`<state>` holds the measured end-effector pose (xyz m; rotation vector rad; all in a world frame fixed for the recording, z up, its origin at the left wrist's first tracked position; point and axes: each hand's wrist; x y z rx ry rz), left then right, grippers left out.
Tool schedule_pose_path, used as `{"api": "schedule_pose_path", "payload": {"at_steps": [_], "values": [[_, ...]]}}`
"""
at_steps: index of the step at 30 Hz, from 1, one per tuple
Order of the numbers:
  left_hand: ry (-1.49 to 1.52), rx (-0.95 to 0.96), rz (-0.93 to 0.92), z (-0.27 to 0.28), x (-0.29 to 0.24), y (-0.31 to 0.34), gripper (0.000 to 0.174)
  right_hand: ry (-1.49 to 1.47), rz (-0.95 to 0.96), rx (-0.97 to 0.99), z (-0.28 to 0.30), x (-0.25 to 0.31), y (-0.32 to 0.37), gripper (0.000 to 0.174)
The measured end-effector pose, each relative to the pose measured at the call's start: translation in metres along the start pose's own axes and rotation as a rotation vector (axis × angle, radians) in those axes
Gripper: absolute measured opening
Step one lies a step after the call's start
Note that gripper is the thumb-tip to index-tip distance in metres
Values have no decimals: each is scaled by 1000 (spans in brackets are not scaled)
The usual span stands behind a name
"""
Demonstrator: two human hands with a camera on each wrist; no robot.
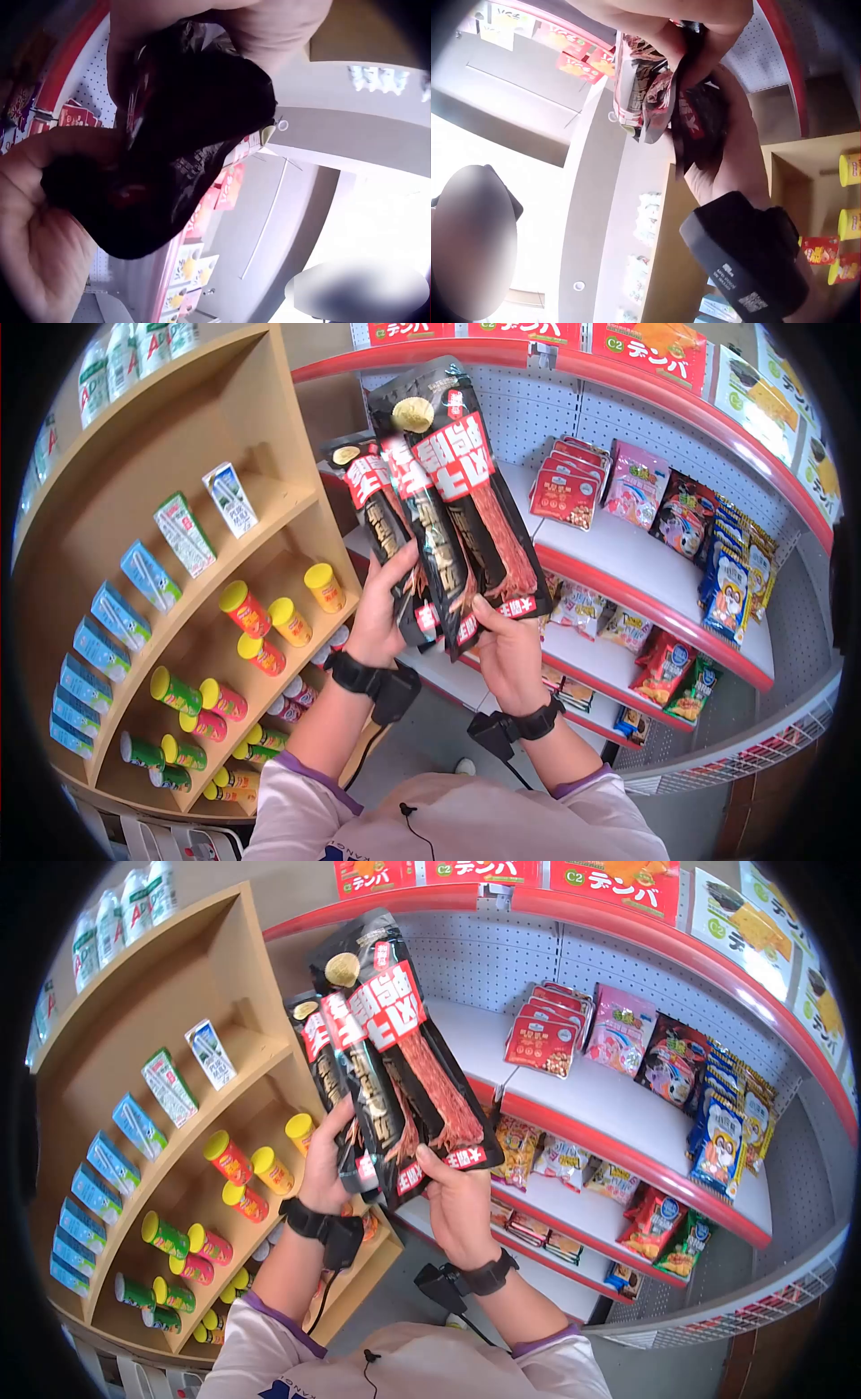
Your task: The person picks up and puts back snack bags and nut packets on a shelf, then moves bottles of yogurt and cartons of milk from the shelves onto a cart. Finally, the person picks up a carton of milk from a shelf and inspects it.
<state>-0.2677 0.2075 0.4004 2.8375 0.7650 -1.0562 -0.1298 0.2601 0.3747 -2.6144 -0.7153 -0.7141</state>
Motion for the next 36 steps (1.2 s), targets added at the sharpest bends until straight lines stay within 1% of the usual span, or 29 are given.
{"api": "schedule_pose_path", "payload": {"at_steps": [1,3,5,6,7,9,10,13,14,16,19,21,23,24,25,27,29,31,32,33,35,36], "values": [[4,5,12,-1,-1,-16,42,2,21,23,0,2,-13,48],[-35,31,35,-1,-1,-48,41,5,55,-52,3,-2,-39,45],[-55,61,87,2,-2,-80,40,-15,20,-93,9,-6,-62,42],[-146,10,67,4,0,-96,28,-16,49,-143,10,-10,-74,38],[-175,-35,100,1,-2,-107,29,-19,35,-168,15,-14,-85,37],[-179,64,197,2,-7,-133,31,-32,26,-240,21,-22,-110,35],[-182,105,217,7,-7,-149,32,-35,38,-242,20,-22,-118,35],[-251,112,336,8,-10,-181,33,-67,120,-252,21,-27,-141,31],[-247,122,348,11,-11,-192,33,-53,92,-301,27,-32,-150,29],[-256,176,491,20,-11,-212,30,-44,36,-364,29,-37,-158,26],[-251,164,549,32,-7,-230,30,-63,36,-409,31,-47,-164,26],[-233,148,560,35,-11,-233,28,-41,51,-406,29,-51,-168,24],[-195,97,515,34,-21,-233,26,-12,-15,-431,22,-55,-171,23],[-72,178,593,47,-23,-247,26,-31,19,-368,17,-58,-173,23],[-67,176,605,56,-26,-259,26,-29,20,-381,14,-61,-177,23],[-89,208,619,70,-31,-279,27,-46,51,-314,9,-65,-186,24],[-77,213,636,78,-34,-294,26,-31,71,-325,11,-73,-196,25],[-130,193,580,81,-31,-307,23,-63,33,-340,11,-83,-205,25],[-225,279,567,82,-31,-310,24,-69,59,-352,10,-86,-205,21],[-221,283,580,81,-32,-313,24,-54,16,-360,6,-85,-206,23],[-471,236,500,80,-34,-321,27,-134,-49,-329,8,-87,-212,22],[-541,277,464,78,-36,-321,35,-135,-41,-343,8,-85,-214,22]]}}
Point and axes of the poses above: each hand's wrist, its own y-axis away from the middle knuckle, its own z-axis out of the back of the hand, x = y × z, and after that the axes turned 1 degree about -x, right-handed
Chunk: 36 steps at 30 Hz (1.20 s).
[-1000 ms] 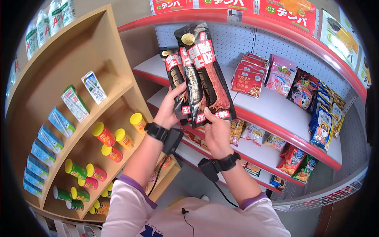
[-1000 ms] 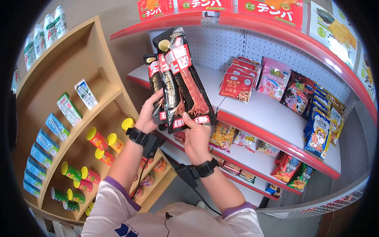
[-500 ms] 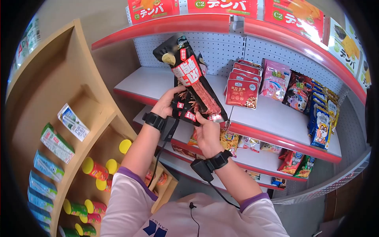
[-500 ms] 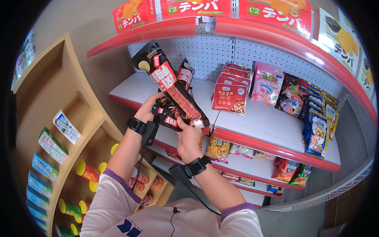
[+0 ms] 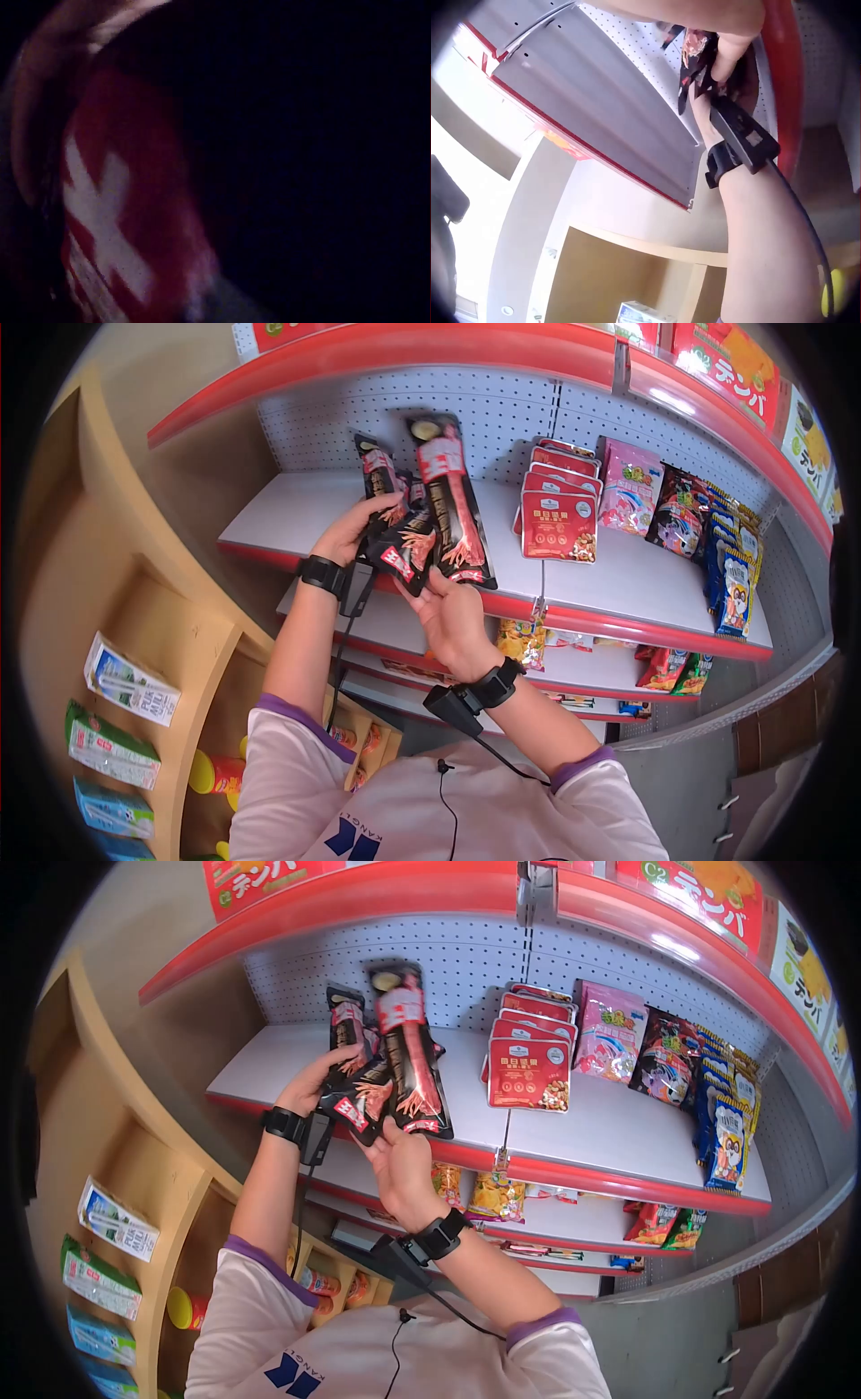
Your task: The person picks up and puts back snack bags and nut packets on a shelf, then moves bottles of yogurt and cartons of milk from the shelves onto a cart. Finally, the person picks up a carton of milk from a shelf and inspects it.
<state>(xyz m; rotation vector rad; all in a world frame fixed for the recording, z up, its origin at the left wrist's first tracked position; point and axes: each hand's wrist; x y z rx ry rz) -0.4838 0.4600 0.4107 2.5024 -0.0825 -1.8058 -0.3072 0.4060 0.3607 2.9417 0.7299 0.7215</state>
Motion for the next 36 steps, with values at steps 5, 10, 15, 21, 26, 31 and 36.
{"api": "schedule_pose_path", "payload": {"at_steps": [5,10,15,21,26,31,36], "values": [[-141,60,21,17,-5,-17,48,40,-93,64,-11,16,1,27],[-289,18,5,18,-20,-11,48,180,-149,201,-9,24,2,51],[-350,-108,-12,47,-24,-15,45,376,-66,112,-9,33,6,36],[-412,-171,-87,69,-13,-22,49,340,-98,109,11,39,-10,20],[-308,-168,-169,54,0,-12,58,86,-147,45,-18,33,14,20],[-413,-238,-255,57,5,-13,64,338,-297,283,-7,38,20,17],[-548,-360,-295,47,-1,1,63,1557,951,342,-21,63,10,37]]}}
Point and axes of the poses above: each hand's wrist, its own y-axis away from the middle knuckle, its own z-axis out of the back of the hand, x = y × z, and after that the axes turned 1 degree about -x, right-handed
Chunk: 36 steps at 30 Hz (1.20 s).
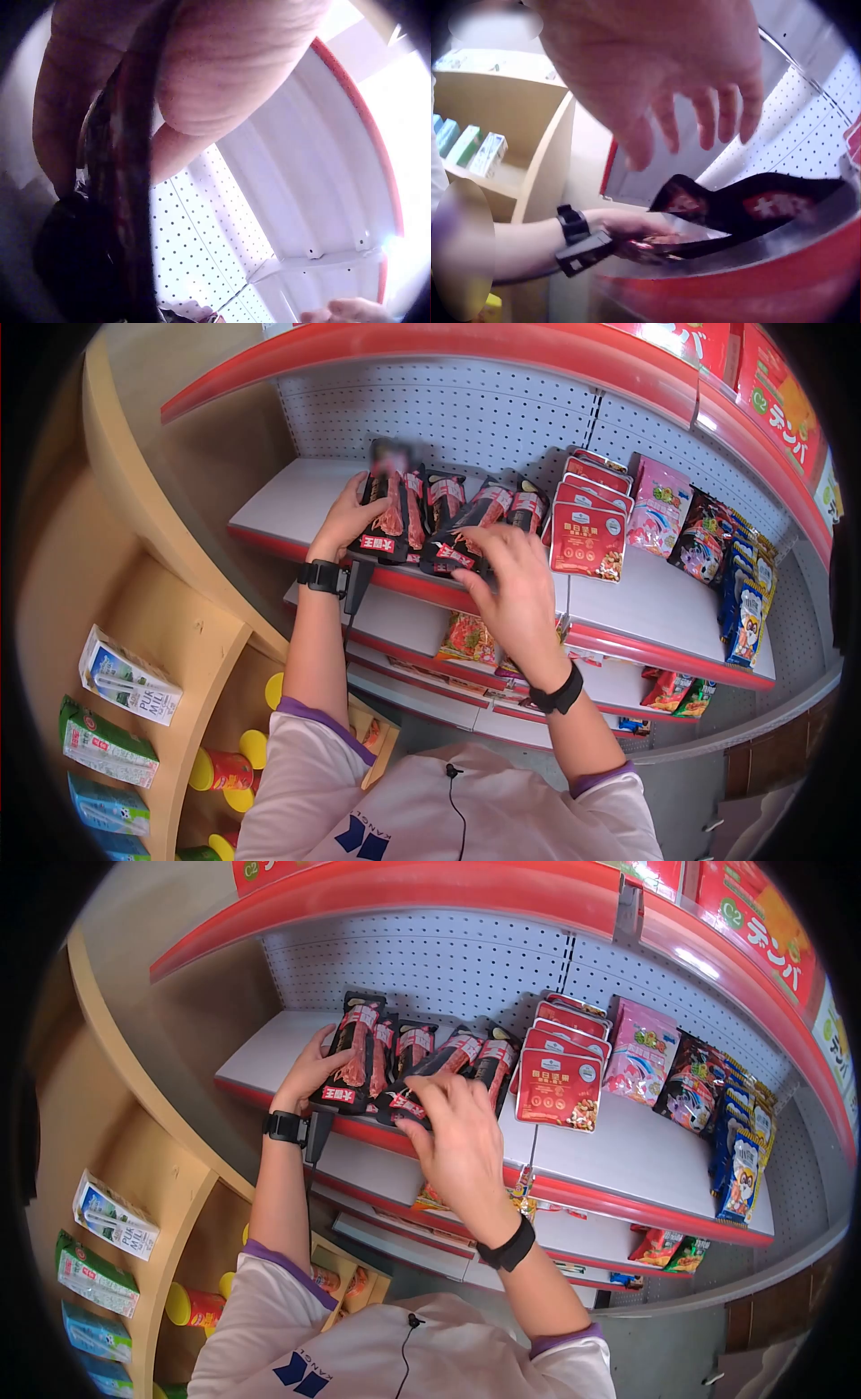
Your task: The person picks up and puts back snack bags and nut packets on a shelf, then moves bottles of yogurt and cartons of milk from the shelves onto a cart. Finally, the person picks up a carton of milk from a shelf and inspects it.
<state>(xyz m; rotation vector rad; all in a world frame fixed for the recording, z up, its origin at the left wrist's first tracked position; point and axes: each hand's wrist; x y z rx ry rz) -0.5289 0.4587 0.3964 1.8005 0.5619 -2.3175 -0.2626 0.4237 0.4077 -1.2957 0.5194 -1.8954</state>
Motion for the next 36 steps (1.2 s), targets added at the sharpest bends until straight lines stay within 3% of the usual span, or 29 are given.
{"api": "schedule_pose_path", "payload": {"at_steps": [1,2,5,12,15,18,21,22,23,26,33,35,36], "values": [[36,14,-28,0,1,-1,62,489,290,10,4,0,-4,46],[73,30,-56,1,2,-2,62,395,213,93,1,-4,-3,53],[-17,38,-47,2,7,-9,62,477,203,184,-13,-26,4,47],[-188,-71,-165,8,12,-23,60,570,182,112,-10,-35,9,35],[-92,9,-182,-3,-28,-6,58,554,159,108,-10,-32,14,35],[31,270,-145,-24,-56,9,54,586,143,78,-10,-32,16,30],[-86,364,-202,-47,-29,-7,51,625,130,48,-7,-35,17,23],[-151,329,-154,-54,-17,-11,51,627,123,44,-6,-36,17,21],[-299,274,-272,-58,-6,-14,54,628,121,37,-4,-37,19,21],[-349,309,-241,-61,-19,2,56,569,122,71,1,-36,25,33],[-467,93,-487,-52,-34,33,55,517,74,30,18,-24,40,36],[-541,39,-547,-50,-43,52,59,511,72,39,27,-20,48,35],[-663,41,-487,-47,-42,59,68,507,69,39,31,-18,53,35]]}}
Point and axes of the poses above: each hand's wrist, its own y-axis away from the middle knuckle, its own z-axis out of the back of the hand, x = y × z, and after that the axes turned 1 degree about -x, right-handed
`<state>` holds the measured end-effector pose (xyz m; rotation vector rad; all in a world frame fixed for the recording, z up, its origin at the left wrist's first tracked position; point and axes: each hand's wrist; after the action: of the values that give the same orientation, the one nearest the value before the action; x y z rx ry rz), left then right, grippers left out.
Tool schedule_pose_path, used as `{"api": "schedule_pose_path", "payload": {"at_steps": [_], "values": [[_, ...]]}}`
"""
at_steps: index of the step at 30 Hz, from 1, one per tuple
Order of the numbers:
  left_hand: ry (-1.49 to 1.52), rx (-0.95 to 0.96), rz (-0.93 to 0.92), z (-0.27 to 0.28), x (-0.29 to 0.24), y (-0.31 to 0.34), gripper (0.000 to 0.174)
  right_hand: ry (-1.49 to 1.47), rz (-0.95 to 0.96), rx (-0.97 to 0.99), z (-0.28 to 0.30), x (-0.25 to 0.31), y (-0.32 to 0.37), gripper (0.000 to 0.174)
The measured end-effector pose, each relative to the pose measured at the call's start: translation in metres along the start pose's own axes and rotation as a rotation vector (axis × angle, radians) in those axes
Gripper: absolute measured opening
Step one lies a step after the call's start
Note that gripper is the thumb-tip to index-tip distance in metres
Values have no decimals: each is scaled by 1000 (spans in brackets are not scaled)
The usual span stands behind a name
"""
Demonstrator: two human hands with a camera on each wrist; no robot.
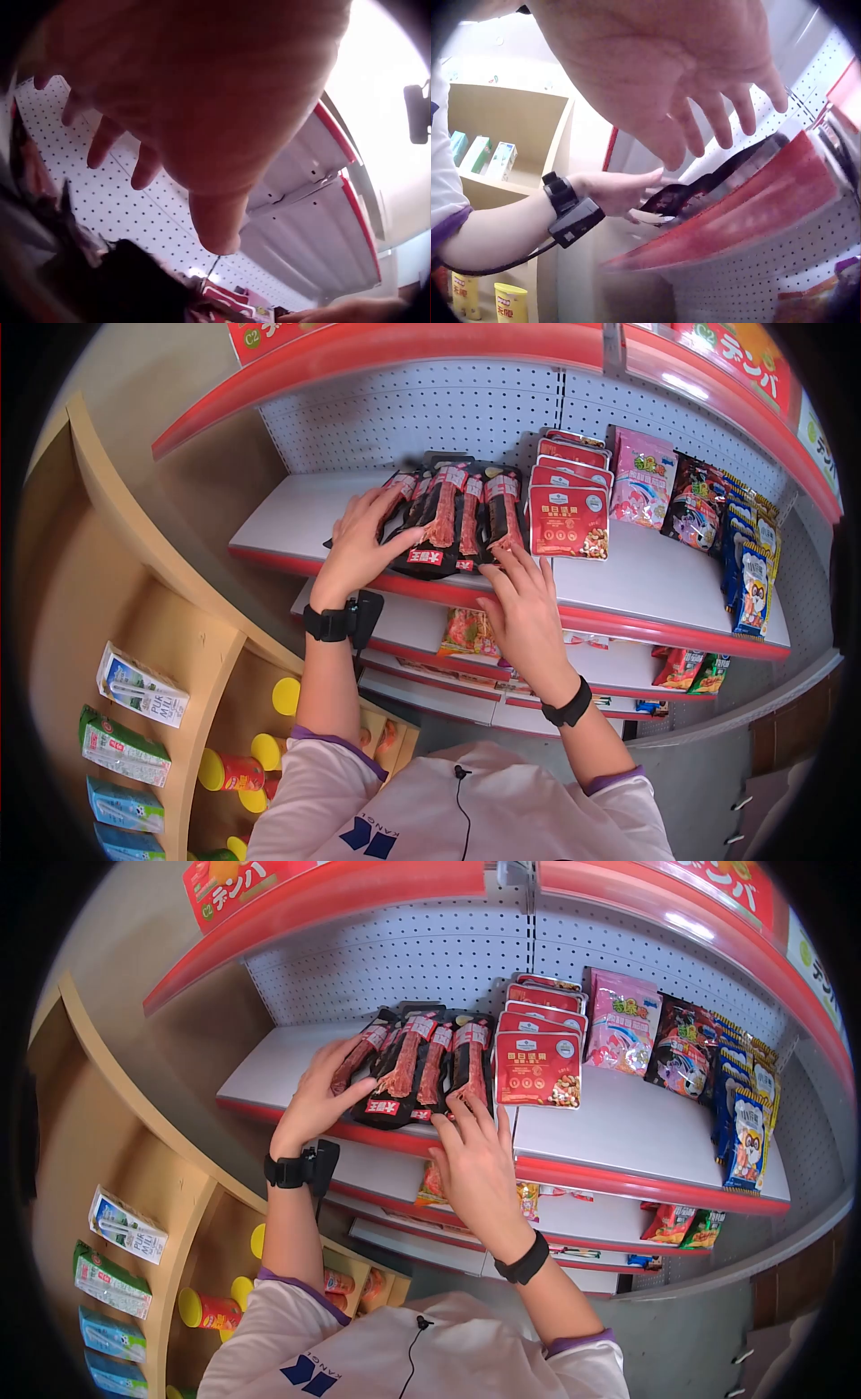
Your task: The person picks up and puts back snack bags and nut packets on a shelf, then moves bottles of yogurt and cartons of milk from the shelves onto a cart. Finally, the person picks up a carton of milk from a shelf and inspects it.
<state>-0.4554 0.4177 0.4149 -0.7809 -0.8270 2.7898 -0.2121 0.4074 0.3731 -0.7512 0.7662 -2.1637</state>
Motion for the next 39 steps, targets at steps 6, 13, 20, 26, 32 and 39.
{"api": "schedule_pose_path", "payload": {"at_steps": [6,13,20,26,32,39], "values": [[-204,-34,162,-13,6,30,77,-153,33,27,22,-1,39,27],[-391,-283,184,-20,1,52,85,-242,111,365,43,-39,139,30],[-443,-229,285,-56,25,39,86,-232,-178,441,56,-87,254,28],[-428,-499,345,-47,-8,60,71,-221,-412,502,51,-111,350,27],[-225,-728,232,-75,-56,135,45,-345,-651,877,9,-166,517,26],[281,304,417,-171,-61,326,40,61,-1113,1284,19,-213,692,31]]}}
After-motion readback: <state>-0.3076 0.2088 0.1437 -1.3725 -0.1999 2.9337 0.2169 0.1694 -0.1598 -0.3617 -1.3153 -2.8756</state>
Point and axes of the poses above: each hand's wrist, its own y-axis away from the middle knuckle, its own z-axis out of the back of the hand, x = y × z, and after that the axes turned 1 degree about -x, right-handed
